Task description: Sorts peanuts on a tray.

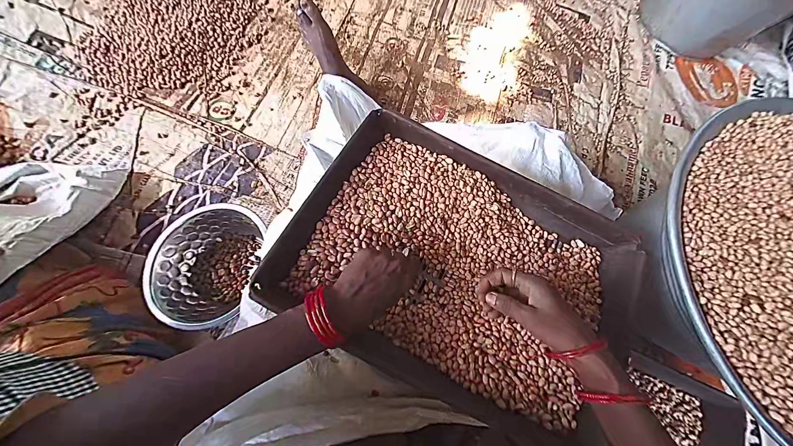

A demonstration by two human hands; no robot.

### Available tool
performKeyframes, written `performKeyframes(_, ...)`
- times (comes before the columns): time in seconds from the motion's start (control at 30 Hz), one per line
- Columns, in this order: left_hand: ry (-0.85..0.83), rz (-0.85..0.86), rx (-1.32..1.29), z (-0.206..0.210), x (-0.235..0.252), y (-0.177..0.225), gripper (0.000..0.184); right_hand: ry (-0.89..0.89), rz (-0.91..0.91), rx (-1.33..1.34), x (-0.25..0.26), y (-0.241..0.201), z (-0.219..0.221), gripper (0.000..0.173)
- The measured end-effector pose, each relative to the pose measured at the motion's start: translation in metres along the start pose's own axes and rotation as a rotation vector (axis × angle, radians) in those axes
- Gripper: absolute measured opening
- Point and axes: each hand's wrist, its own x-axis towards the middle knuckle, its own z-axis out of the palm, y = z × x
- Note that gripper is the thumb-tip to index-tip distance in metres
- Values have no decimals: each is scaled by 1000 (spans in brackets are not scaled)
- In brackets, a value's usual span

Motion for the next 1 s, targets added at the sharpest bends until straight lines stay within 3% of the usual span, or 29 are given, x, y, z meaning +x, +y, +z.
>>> performKeyframes(0.1,-197,-87,-83,-16,9,-3,27,86,15,-210,9,-5,0,16)
performKeyframes(0.2,-90,25,-294,-22,10,-16,22,18,12,-257,18,-12,2,21)
performKeyframes(0.27,-21,158,-370,-30,4,-6,20,-162,8,-92,25,-12,17,34)
performKeyframes(0.33,-87,182,-307,-49,-6,21,21,-274,34,147,27,-13,41,42)
performKeyframes(0.43,-152,199,-137,-62,-18,51,27,-208,81,398,17,-16,66,31)
performKeyframes(0.47,-91,241,-133,-61,-22,53,29,-185,100,479,13,-18,68,25)
performKeyframes(0.57,442,458,-294,-47,-15,41,18,-161,129,740,-3,-17,57,21)
performKeyframes(0.63,604,485,-377,-45,3,39,17,-118,46,723,-18,-4,40,19)
performKeyframes(0.73,386,452,-420,-29,32,42,13,226,-91,361,-43,18,-2,15)
performKeyframes(0.83,115,396,-398,-9,57,55,20,539,-127,131,-62,34,-41,14)
performKeyframes(0.93,1,354,-336,2,66,68,26,527,-95,1,-73,37,-52,17)
performKeyframes(1.0,48,361,-300,9,67,73,25,473,-115,-110,-73,42,-50,23)
